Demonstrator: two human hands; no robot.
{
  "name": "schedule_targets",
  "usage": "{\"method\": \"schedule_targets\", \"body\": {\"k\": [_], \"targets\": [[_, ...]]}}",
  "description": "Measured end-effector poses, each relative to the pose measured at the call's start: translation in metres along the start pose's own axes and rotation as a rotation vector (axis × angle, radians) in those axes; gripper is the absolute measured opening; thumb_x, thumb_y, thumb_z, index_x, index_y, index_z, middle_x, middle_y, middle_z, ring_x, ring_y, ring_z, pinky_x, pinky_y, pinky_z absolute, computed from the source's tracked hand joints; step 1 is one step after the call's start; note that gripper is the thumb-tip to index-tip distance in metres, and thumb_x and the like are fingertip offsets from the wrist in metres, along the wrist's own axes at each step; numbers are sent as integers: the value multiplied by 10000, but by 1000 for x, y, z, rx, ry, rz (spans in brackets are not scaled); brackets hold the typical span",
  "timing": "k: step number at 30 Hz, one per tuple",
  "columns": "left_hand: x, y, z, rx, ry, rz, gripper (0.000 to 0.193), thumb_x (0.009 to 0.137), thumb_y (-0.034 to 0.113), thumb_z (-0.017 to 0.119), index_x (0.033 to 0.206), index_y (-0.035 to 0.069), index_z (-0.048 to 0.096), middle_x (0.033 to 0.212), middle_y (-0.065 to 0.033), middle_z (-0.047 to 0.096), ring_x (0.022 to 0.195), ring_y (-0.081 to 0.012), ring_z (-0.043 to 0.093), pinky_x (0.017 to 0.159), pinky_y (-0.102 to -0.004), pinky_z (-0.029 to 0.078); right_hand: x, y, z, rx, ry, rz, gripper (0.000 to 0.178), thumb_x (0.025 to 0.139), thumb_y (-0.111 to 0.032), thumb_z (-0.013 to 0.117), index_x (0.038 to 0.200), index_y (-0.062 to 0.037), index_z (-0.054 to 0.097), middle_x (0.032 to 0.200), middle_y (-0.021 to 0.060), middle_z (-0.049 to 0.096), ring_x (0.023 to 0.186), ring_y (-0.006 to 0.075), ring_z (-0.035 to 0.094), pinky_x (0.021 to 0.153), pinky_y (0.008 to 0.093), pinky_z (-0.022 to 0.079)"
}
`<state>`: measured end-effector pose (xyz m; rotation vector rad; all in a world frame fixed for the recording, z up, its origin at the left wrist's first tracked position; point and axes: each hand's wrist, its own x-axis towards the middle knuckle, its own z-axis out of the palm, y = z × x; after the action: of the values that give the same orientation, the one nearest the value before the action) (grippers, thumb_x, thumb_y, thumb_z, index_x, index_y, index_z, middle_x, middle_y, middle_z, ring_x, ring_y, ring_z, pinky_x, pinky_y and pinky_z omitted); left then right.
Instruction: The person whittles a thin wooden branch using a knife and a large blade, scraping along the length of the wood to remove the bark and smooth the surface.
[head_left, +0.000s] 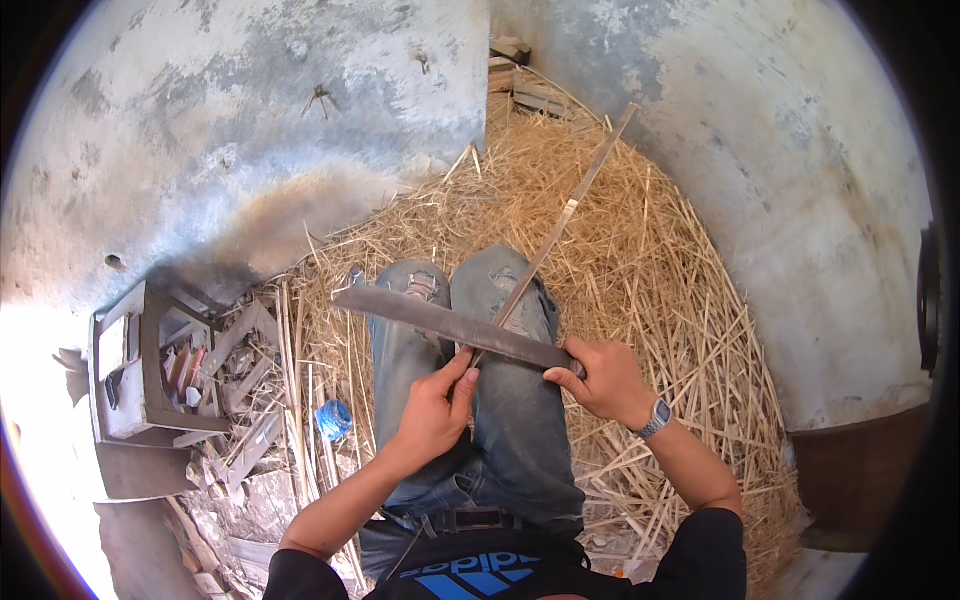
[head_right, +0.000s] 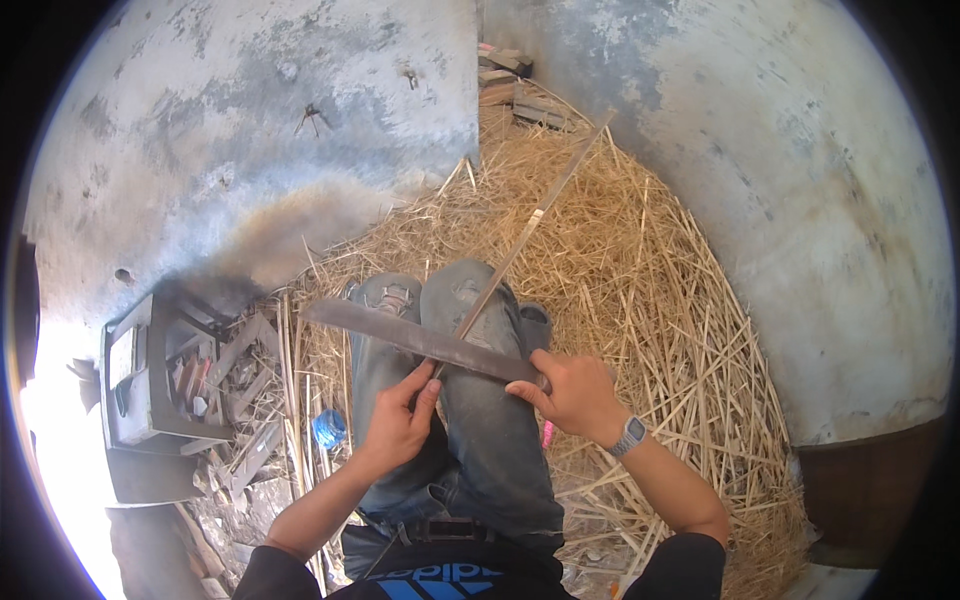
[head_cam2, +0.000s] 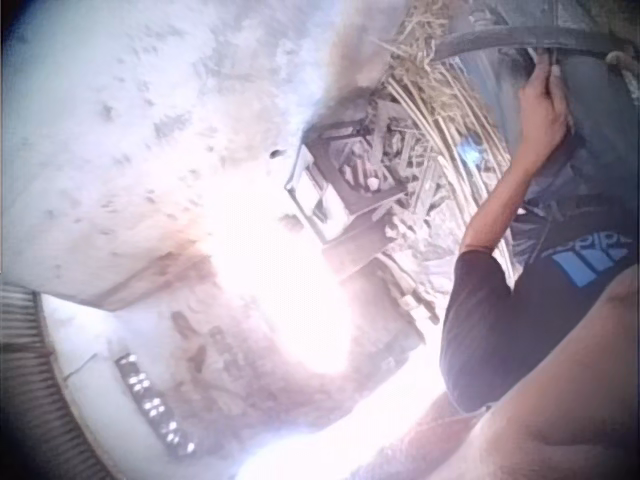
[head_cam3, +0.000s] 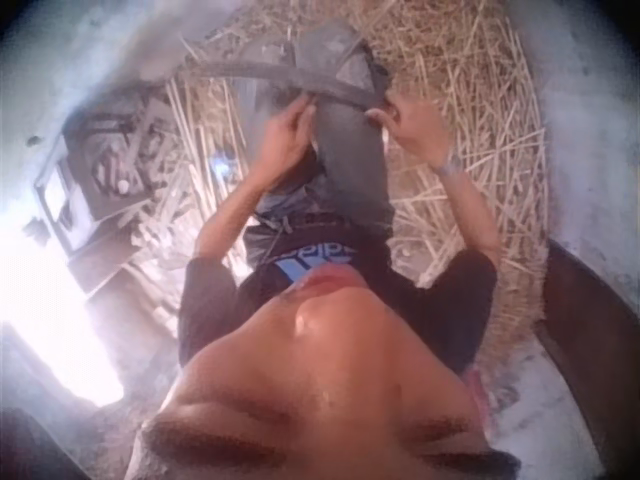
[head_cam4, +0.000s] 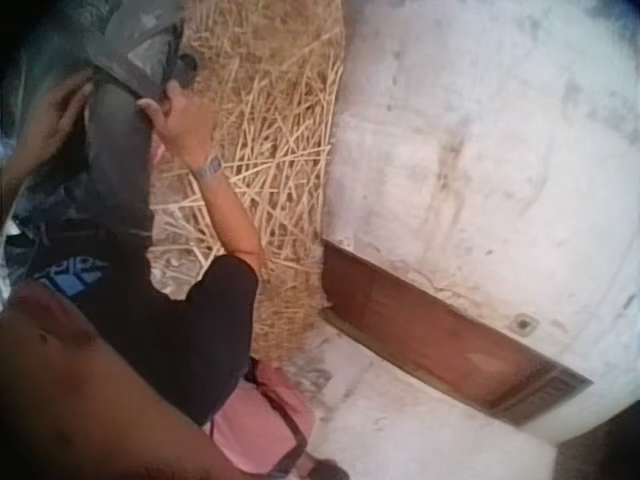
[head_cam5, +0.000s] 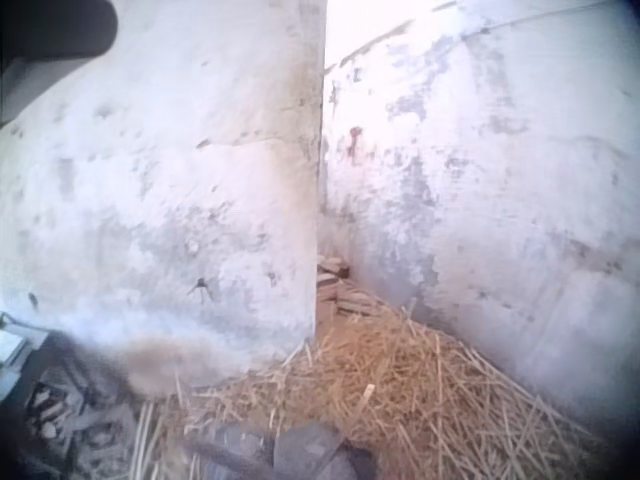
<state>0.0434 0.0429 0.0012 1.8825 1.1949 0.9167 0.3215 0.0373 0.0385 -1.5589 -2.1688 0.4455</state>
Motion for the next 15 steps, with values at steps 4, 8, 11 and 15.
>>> {"method": "schedule_targets", "body": {"k": [4, 8, 11, 15], "targets": [[-1, 17, -6, -583, -134, -325, 382, 1102, 215, 540, 1409, -11, 577, 696, 12, 517, 579, -69, 491, 505, -263, 371, -3, 3, -1, 59, -37, 191, 568, 952, -611, 632, 837, -56, 667, 612, 154, 607, 591, 400, 646, 545, 478, 487], [8, 26, -10, -930, -289, -529, 359, 1108, 202, 529, 1393, 2, 617, 689, 53, 463, 549, -27, 400, 499, -237, 319, -2, -18, -15, -66, -90, 113, 681, 876, -733, 637, 863, -55, 700, 615, 152, 654, 596, 364, 691, 558, 470, 531], [3, 16, 1, -728, -232, -503, 388, 1104, 194, 538, 1445, 16, 586, 691, 63, 444, 578, -25, 401, 519, -229, 324, -1, -11, -5, -82, -205, 194, 761, 837, -805, 616, 863, -51, 722, 598, 160, 647, 604, 367, 697, 567, 468, 544], [-6, 18, -7, -570, -160, -420, 407, 1098, 181, 551, 1470, 18, 563, 696, 72, 437, 614, -19, 394, 541, -223, 330, 18, 9, -17, -34, -148, 280, 790, 878, -802, 571, 816, -30, 729, 577, 158, 632, 577, 353, 682, 550, 469, 524]]}}
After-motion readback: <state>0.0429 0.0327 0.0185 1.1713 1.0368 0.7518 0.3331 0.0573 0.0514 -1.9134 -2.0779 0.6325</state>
